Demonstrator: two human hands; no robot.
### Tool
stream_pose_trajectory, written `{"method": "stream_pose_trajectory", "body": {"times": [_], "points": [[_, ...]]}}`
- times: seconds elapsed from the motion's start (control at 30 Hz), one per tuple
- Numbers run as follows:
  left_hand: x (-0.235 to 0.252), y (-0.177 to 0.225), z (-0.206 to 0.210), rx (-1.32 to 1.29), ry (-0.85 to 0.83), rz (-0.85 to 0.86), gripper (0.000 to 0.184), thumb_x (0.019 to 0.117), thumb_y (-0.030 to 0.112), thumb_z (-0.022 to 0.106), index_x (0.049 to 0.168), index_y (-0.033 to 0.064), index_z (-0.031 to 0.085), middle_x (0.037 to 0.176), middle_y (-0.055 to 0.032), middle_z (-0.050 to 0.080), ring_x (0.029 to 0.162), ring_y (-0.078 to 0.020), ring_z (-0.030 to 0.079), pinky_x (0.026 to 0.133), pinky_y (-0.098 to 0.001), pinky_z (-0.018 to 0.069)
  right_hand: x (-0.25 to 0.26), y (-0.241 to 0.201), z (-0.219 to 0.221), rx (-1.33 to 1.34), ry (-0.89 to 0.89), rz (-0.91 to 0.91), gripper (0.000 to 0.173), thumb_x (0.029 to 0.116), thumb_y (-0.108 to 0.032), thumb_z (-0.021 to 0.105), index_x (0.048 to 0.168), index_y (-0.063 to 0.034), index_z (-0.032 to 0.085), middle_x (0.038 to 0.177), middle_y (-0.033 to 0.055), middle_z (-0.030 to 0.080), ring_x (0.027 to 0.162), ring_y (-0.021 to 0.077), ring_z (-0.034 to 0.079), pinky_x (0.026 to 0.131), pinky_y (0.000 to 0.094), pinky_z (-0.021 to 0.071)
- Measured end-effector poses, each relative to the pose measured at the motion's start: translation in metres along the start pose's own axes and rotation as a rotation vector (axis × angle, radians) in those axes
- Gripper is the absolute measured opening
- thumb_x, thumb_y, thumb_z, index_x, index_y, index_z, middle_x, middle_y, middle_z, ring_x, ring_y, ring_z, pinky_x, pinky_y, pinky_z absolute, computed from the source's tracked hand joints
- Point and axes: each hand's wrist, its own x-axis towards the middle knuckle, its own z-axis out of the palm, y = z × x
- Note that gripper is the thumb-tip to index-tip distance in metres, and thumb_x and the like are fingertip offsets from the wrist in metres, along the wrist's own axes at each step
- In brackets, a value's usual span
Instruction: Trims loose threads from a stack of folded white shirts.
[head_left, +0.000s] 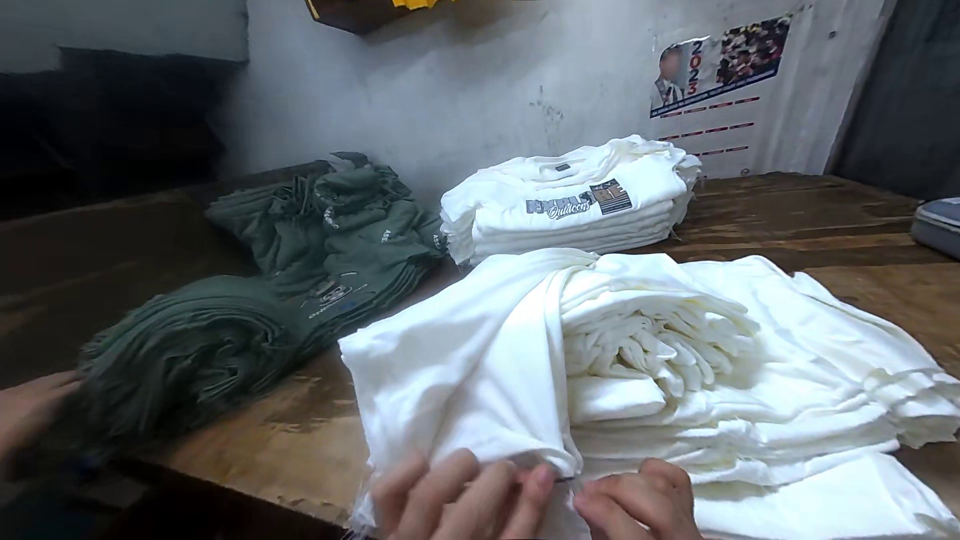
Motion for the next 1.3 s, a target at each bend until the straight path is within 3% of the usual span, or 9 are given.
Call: {"method": "stream_pose_trajectory", "body": {"times": [0.23,0.37,0.43,0.53,0.6,0.73,1.0,1.17,1.3], "points": [[0.004,-0.004,0.013,-0.059,-0.026,-0.072,0.015,0.0972,0.026,0.07,0.112,0.0237,0.071,0.096,0.004,0.067,0.087,-0.0134,0.056,0.087,-0.0325,0.0389,-0.001,0.003,0.0,-0.067,-0.055,0.09,0.004,0.0957,-0.017,0.065,0.093,-0.0158,0.068,0.094,-0.0014,0.065,0.093,0.0077,0.06,0.094,0.0249,0.044],[0.019,-0.032,-0.001,-0.103,-0.167,-0.212,0.015,0.0928,0.025,0.066,0.104,0.0184,0.073,0.085,-0.0017,0.066,0.081,-0.0141,0.064,0.076,-0.032,0.0527,0.006,-0.002,-0.013,-0.14,-0.121,0.336,0.014,0.0779,-0.003,0.056,0.088,-0.0046,0.065,0.104,0.0126,0.065,0.103,0.0136,0.061,0.089,0.021,0.0504],[0.021,-0.047,-0.017,-0.17,0.104,-0.371,0.01,0.0909,0.014,0.066,0.1,0.0141,0.069,0.086,0.0053,0.067,0.076,0.0001,0.062,0.068,-0.0165,0.053,0.01,-0.005,-0.014,-0.114,-0.084,0.364,0.017,0.0793,-0.007,0.057,0.094,-0.0022,0.064,0.104,0.0132,0.062,0.105,0.011,0.059,0.092,0.0166,0.0478],[0.037,-0.038,-0.026,-0.114,0.475,-0.567,0.015,0.0874,-0.005,0.061,0.101,-0.0018,0.056,0.087,0.0063,0.059,0.074,0.0057,0.053,0.066,-0.0111,0.0458,0.012,-0.008,-0.006,-0.142,-0.071,0.371,0.025,0.0878,-0.027,0.071,0.102,-0.0052,0.072,0.105,0.0118,0.066,0.104,0.0134,0.062,0.092,0.0252,0.052],[0.036,-0.009,-0.024,-0.162,0.224,-0.544,0.015,0.0899,0.002,0.067,0.103,-0.0003,0.059,0.087,0.0018,0.063,0.074,0.0045,0.058,0.065,-0.0113,0.0493,0.01,-0.004,0.006,-0.205,-0.043,0.332,0.024,0.0892,-0.032,0.075,0.102,-0.0113,0.079,0.105,0.009,0.07,0.101,0.0155,0.064,0.089,0.0331,0.0523],[0.021,0.016,-0.006,-0.227,-0.186,-0.451,0.032,0.092,0.031,0.077,0.118,0.013,0.073,0.107,-0.0101,0.066,0.099,-0.015,0.062,0.085,-0.0309,0.0509,0.007,-0.001,0.004,-0.138,0.061,0.324,0.008,0.0952,-0.012,0.067,0.09,-0.0081,0.072,0.102,0.0052,0.064,0.103,0.004,0.061,0.094,0.0141,0.0505],[0.016,0.034,0.006,-0.009,-0.205,-0.237,0.018,0.0967,0.026,0.071,0.112,0.0177,0.076,0.097,-0.0038,0.071,0.083,-0.0181,0.059,0.077,-0.0359,0.0415,0.007,-0.001,0.002,-0.067,0.115,0.344,0.007,0.0931,-0.01,0.063,0.09,-0.0049,0.066,0.103,0.0061,0.06,0.099,0.0007,0.06,0.085,0.0094,0.0512],[0.015,0.032,0.025,0.088,-0.161,-0.162,0.012,0.0965,0.022,0.069,0.1,0.0177,0.079,0.092,-0.0012,0.073,0.076,-0.0176,0.058,0.071,-0.0347,0.0408,0.003,0.0,0.003,-0.029,0.07,0.285,0.007,0.0958,-0.016,0.061,0.094,-0.0092,0.062,0.106,0.0032,0.058,0.107,-0.0001,0.057,0.094,0.0097,0.0468],[0.013,0.025,0.017,-0.036,-0.259,-0.281,0.017,0.0974,0.03,0.068,0.108,0.0182,0.075,0.099,-0.005,0.071,0.086,-0.019,0.063,0.075,-0.0381,0.0447,-0.002,0.002,-0.01,-0.012,0.042,0.321,0.009,0.0861,-0.012,0.059,0.094,-0.0094,0.056,0.106,0.005,0.059,0.105,0.0037,0.059,0.092,0.015,0.0495]]}}
